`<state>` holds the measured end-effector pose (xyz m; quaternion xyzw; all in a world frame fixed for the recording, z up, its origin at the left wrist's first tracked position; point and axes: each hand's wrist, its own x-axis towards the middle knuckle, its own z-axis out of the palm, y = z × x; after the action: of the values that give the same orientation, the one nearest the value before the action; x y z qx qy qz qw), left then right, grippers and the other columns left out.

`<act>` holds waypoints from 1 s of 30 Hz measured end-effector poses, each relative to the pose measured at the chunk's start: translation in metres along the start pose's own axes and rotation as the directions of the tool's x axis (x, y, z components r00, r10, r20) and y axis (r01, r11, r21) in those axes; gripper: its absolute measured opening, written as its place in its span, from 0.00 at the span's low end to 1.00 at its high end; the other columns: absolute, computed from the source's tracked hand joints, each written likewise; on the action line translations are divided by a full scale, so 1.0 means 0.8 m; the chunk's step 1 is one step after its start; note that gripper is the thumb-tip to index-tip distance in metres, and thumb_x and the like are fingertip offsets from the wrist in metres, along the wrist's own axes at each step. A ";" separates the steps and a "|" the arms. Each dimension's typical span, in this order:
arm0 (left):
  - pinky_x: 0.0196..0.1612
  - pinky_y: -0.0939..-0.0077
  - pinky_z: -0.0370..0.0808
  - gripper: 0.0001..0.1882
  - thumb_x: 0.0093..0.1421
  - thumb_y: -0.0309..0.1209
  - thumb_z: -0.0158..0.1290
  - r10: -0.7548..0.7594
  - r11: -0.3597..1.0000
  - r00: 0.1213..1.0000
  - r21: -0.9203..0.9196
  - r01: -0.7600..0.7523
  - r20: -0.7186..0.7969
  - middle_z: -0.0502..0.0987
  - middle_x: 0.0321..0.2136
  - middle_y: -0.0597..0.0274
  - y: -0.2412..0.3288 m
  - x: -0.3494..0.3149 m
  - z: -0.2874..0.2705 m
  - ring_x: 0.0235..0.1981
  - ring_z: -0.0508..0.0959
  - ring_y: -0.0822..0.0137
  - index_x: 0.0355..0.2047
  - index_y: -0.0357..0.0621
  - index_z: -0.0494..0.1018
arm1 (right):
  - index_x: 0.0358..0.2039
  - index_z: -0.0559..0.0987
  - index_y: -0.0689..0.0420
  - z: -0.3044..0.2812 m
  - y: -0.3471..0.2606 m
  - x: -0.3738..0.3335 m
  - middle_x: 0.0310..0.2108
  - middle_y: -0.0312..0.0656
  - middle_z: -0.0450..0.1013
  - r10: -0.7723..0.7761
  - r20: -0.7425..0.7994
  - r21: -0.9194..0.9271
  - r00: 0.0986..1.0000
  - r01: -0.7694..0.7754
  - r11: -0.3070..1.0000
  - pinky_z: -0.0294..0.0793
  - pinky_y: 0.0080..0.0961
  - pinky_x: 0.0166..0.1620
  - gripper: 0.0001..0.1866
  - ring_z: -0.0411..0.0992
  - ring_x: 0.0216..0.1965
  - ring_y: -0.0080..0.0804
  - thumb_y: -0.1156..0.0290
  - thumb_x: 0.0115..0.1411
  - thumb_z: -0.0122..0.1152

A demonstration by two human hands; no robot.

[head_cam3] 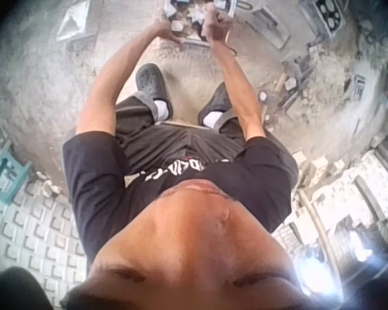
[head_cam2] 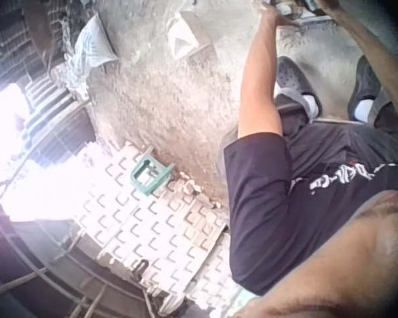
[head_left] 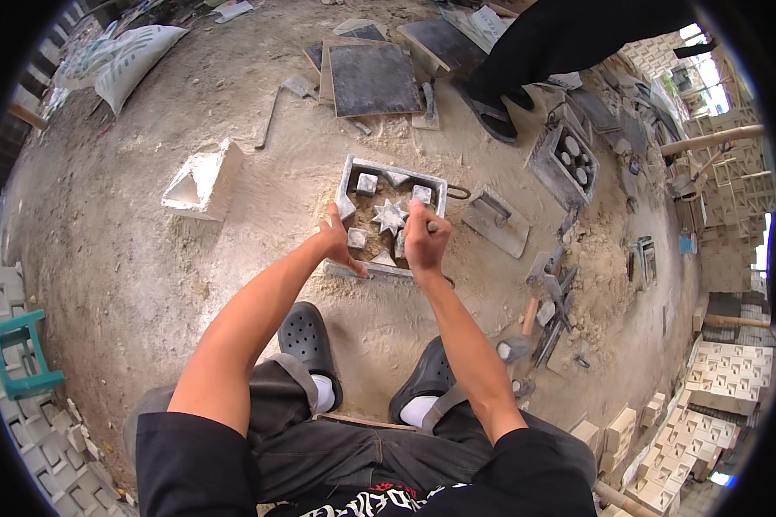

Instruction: The person carves excess material from a star-shaped pattern in a concrete mold using a small hand tool.

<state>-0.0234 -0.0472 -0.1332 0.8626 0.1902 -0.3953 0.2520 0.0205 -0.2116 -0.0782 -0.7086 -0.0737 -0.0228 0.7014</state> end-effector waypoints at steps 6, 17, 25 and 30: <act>0.63 0.67 0.57 0.90 0.19 0.59 0.72 0.027 1.000 1.000 0.001 -0.027 0.005 0.52 0.59 0.27 -0.004 0.001 0.006 0.61 0.59 0.42 0.58 0.31 0.12 | 0.11 0.63 0.60 -0.007 -0.069 -0.003 0.11 0.28 0.58 -0.004 -0.124 0.057 0.992 0.011 0.998 0.50 0.19 0.19 0.23 0.54 0.16 0.14 0.68 0.63 0.50; 0.64 0.69 0.56 0.90 0.18 0.60 0.72 0.034 0.999 0.999 0.041 -0.033 -0.024 0.53 0.58 0.27 -0.017 0.008 0.018 0.60 0.60 0.43 0.58 0.29 0.13 | 0.08 0.64 0.56 -0.001 -0.085 -0.006 0.09 0.27 0.59 0.101 -0.039 0.171 0.994 -0.093 0.981 0.49 0.19 0.17 0.26 0.54 0.13 0.12 0.64 0.65 0.49; 0.64 0.71 0.54 0.87 0.20 0.59 0.72 0.159 0.987 0.985 -0.028 -0.161 -0.065 0.55 0.57 0.26 -0.029 0.013 0.016 0.60 0.60 0.43 0.58 0.24 0.18 | 0.08 0.62 0.55 -0.002 -0.049 -0.002 0.09 0.29 0.60 -0.008 0.024 -0.006 1.000 0.008 1.000 0.50 0.19 0.16 0.26 0.53 0.11 0.16 0.66 0.63 0.51; 0.65 0.71 0.52 0.87 0.20 0.57 0.74 0.131 0.990 0.991 -0.051 -0.133 -0.030 0.55 0.58 0.28 -0.005 0.007 0.011 0.61 0.59 0.44 0.59 0.25 0.18 | 0.13 0.64 0.63 0.006 -0.017 -0.017 0.10 0.27 0.55 -0.156 -0.123 -0.157 0.980 0.136 0.978 0.49 0.21 0.19 0.23 0.53 0.17 0.14 0.66 0.63 0.50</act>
<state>-0.0272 -0.0486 -0.1437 0.8714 0.1465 -0.3610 0.2980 0.0048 -0.2079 -0.0670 -0.7481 -0.0765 -0.1275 0.6468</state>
